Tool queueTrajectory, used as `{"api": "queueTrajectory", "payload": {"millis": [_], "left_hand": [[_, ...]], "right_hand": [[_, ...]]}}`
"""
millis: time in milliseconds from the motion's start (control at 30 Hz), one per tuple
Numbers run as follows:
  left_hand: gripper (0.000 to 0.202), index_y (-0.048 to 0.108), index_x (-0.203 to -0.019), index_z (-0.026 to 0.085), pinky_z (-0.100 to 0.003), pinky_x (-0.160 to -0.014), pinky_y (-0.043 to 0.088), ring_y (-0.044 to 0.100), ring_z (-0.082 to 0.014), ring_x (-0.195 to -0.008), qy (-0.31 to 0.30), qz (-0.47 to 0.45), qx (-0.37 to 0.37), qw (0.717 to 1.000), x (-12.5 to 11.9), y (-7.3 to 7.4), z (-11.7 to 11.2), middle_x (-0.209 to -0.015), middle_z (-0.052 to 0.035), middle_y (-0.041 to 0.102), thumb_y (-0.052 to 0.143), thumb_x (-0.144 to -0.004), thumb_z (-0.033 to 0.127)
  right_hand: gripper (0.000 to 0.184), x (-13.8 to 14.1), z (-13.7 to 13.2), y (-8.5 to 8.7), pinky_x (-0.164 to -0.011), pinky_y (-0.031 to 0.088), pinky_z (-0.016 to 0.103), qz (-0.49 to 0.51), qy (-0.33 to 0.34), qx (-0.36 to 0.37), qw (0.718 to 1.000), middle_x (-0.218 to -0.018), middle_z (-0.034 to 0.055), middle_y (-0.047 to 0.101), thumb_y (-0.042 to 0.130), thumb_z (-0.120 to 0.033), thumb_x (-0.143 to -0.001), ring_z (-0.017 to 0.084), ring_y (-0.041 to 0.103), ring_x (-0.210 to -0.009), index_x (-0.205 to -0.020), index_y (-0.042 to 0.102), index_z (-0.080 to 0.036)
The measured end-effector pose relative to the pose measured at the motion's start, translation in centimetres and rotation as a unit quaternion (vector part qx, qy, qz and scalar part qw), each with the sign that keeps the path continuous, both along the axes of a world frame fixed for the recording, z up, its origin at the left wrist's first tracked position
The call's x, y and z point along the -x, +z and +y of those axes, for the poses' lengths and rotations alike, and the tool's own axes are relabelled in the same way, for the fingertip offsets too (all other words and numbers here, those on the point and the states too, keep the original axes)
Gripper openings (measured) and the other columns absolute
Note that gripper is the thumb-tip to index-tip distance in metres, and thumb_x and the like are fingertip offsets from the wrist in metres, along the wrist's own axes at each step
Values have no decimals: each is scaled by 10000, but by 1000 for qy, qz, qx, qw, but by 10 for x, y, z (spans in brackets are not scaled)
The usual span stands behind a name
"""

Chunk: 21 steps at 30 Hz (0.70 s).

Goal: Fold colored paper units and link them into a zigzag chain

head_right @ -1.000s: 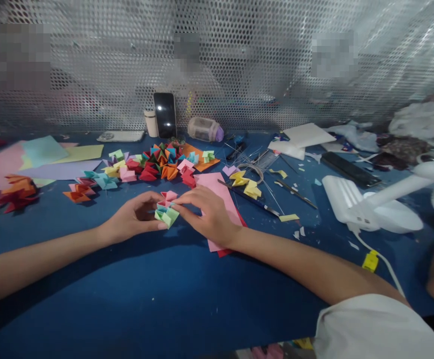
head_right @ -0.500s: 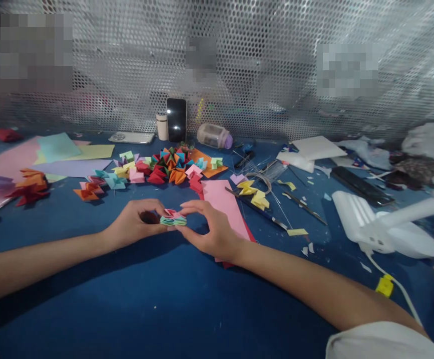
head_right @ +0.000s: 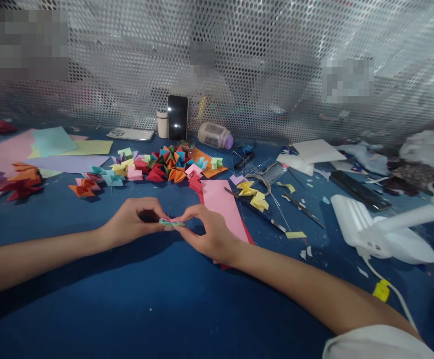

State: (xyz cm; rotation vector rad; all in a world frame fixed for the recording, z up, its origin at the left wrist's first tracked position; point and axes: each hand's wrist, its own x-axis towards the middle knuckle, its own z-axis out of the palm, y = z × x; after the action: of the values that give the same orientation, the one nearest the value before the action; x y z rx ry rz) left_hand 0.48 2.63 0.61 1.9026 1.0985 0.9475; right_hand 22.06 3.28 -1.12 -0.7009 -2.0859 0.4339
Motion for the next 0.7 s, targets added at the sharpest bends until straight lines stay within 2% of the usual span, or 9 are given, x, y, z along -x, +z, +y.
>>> {"api": "queueTrajectory", "payload": {"millis": [133, 233, 333, 433, 500, 600, 700], "left_hand": [[151, 682, -653, 144, -211, -571, 430, 600, -117, -624, -1, 12, -8, 1000, 1, 1, 0, -672, -19, 664, 755, -707, 264], [140, 681, -660, 146, -215, -572, 431, 592, -116, -628, 3, 5, -2, 1000, 1, 1, 1, -668, -15, 652, 748, -712, 257], [154, 666, -788, 155, -219, -599, 474, 607, -118, -673, 18, -39, 30, 999, 1, -3, 3, -767, -14, 655, 745, -716, 265], [360, 579, -991, 178, -260, -725, 537, 656, -144, -813, 21, -144, 70, 987, 0, -7, 7, -983, -29, 645, 766, -694, 257], [442, 504, -1072, 192, -276, -741, 550, 669, -152, -833, 15, -198, 100, 975, 0, -8, 9, -1041, -37, 635, 751, -712, 253], [414, 472, -1119, 190, -267, -721, 549, 663, -156, -861, 11, -221, 124, 967, -1, -5, 10, -1056, -54, 644, 690, -772, 257], [467, 486, -1166, 181, -279, -814, 530, 615, -187, -1031, 1, -204, 112, 973, -1, -3, 10, -1122, -71, 632, 699, -752, 208]], "right_hand": [[237, 1, 0, 0, -684, 552, 247, -8, 11, -4, 1000, -850, 13, 674, 703, -188, -771, 153, 699, -789, -920, 523, -225], [241, 1, 0, 6, -750, 549, 255, -5, 44, 15, 999, -902, 19, 689, 696, -172, -776, 148, 693, -850, -923, 512, -227], [252, 1, -1, 13, -839, 536, 286, 6, 66, 20, 998, -994, 45, 685, 706, -175, -764, 154, 670, -930, -930, 520, -217], [219, 0, -1, 16, -894, 523, 311, 2, 48, 23, 999, -1079, 64, 660, 668, -171, -793, 161, 638, -1010, -977, 554, -209], [231, 0, -1, 16, -896, 529, 305, -3, 38, 33, 999, -1142, 69, 641, 617, -160, -830, 159, 615, -1064, -1051, 569, -208], [339, 1, 0, 15, -895, 543, 286, -20, 42, 49, 998, -1241, 76, 604, 562, -156, -865, 155, 579, -1142, -1201, 539, -201], [409, 1, 1, 14, -937, 530, 300, -49, 39, 42, 997, -1279, 77, 592, 547, -170, -878, 158, 566, -1173, -1284, 497, -193]]}}
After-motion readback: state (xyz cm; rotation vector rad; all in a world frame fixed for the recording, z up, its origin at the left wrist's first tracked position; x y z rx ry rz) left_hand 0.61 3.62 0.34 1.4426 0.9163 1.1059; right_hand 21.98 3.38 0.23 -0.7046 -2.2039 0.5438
